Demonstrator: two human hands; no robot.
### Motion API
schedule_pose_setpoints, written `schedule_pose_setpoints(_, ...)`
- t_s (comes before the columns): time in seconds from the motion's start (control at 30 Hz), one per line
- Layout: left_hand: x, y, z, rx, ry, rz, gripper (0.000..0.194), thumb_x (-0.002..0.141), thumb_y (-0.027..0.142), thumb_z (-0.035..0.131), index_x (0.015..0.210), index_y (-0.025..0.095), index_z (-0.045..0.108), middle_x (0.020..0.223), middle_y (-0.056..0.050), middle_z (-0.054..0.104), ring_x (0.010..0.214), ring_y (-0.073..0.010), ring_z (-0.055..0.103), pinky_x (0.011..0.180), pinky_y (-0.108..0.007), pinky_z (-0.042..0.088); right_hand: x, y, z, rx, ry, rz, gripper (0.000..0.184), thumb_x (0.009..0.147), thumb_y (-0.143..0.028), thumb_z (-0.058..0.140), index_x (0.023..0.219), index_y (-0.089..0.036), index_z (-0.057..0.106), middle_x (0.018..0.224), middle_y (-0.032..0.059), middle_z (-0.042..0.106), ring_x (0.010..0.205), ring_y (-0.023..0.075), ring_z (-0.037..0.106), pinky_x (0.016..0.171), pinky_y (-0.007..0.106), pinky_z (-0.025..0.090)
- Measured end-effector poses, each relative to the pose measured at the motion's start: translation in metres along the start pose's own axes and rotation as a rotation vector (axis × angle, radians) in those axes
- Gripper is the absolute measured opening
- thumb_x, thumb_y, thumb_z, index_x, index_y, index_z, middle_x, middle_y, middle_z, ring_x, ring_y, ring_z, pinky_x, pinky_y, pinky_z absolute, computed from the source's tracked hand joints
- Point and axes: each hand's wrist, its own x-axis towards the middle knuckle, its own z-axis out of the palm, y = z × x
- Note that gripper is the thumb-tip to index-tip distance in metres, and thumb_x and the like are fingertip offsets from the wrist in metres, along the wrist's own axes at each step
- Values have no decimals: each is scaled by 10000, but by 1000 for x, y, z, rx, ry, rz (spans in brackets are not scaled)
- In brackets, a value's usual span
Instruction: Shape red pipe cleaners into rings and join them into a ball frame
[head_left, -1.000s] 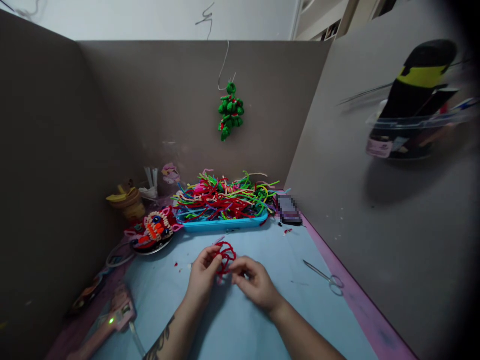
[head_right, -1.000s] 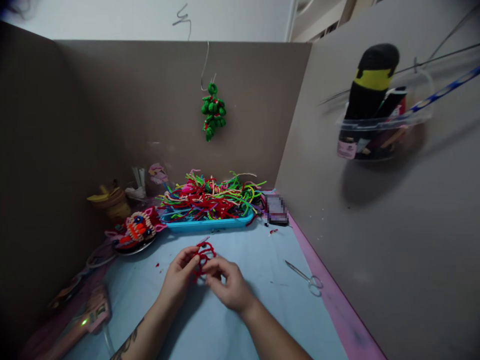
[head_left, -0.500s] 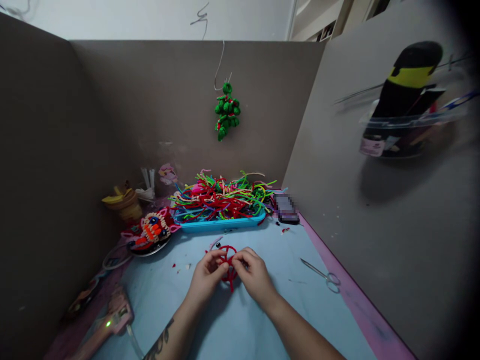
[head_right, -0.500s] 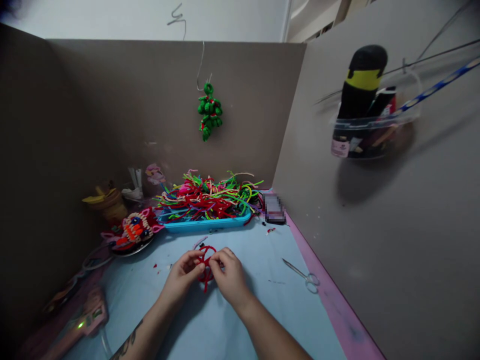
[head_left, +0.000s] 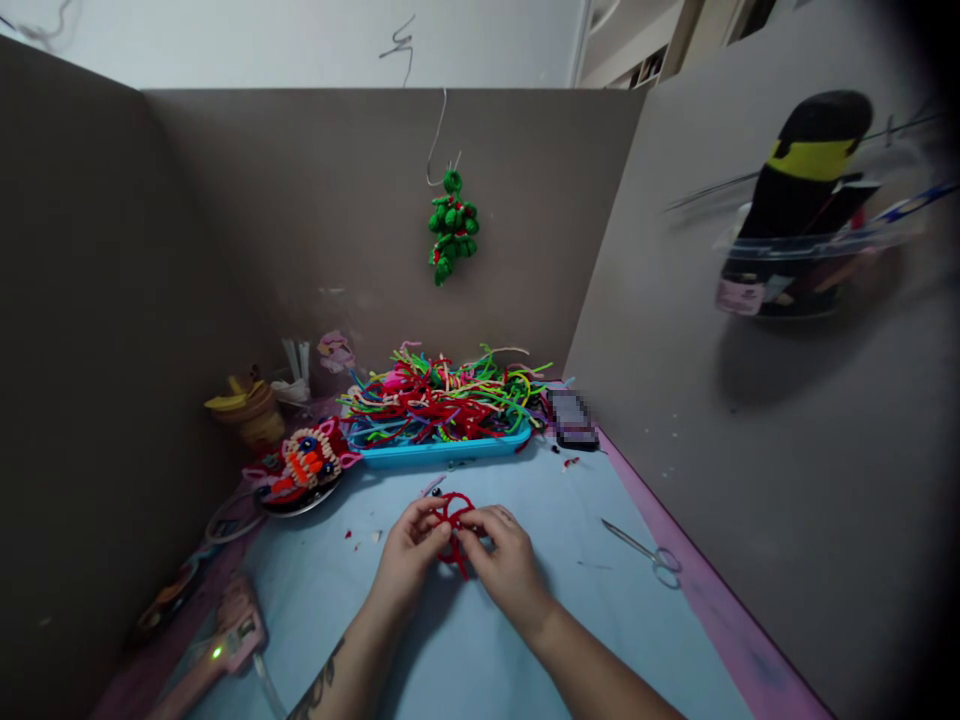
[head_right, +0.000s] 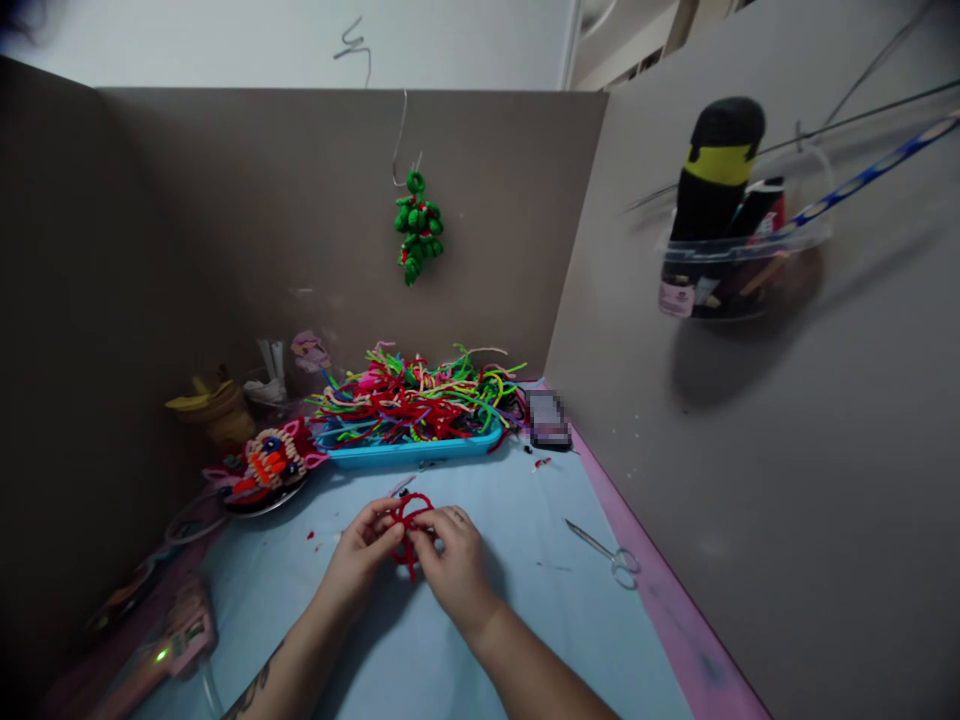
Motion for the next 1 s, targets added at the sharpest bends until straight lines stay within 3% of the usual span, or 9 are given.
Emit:
schedule_pose_setpoints(0.5, 1, -5, -2, 99, -50, 93, 369, 630, 313, 800, 943, 192, 648, 664, 27, 570, 606, -104, 517, 588, -230, 399, 3, -2, -3, -27, -102, 37, 162, 815, -89, 490, 718, -202, 553, 737, 15, 569, 776, 187, 511, 693, 290, 383)
schedule_pose_setpoints(0.8, -1, -3, 3, 63, -27, 70, 386, 599, 318, 818, 912, 193, 630, 660, 24, 577, 597, -121, 532, 589, -254, 424, 1, 3, 1, -18, -47, 85, 139, 808, -139, 549, 707, -207, 617, 1020, 67, 503, 1027, 240, 464, 880, 375, 397)
schedule_pose_setpoints(0.9, 1, -1, 2, 40, 38, 63, 381, 582, 308, 826, 885, 179, 634, 678, 9, 604, 621, -127, 553, 598, -247, 427, 2, 3, 0, -20, -19, 86, 161, 793, -117, 547, 820, -227, 662, 1100, 77, 486, 1104, 257, 438, 935, 397, 382)
schedule_pose_setpoints(1.0, 4, -1, -3, -14, 128, 54, 365, 605, 301, 810, 890, 175, 621, 671, 17, 608, 598, -111, 545, 577, -226, 411, 3, 0, -5, -17, -52, 27, 379, 727, -12, 501, 993, -241, 645, 1057, 69, 496, 1060, 232, 469, 924, 373, 404)
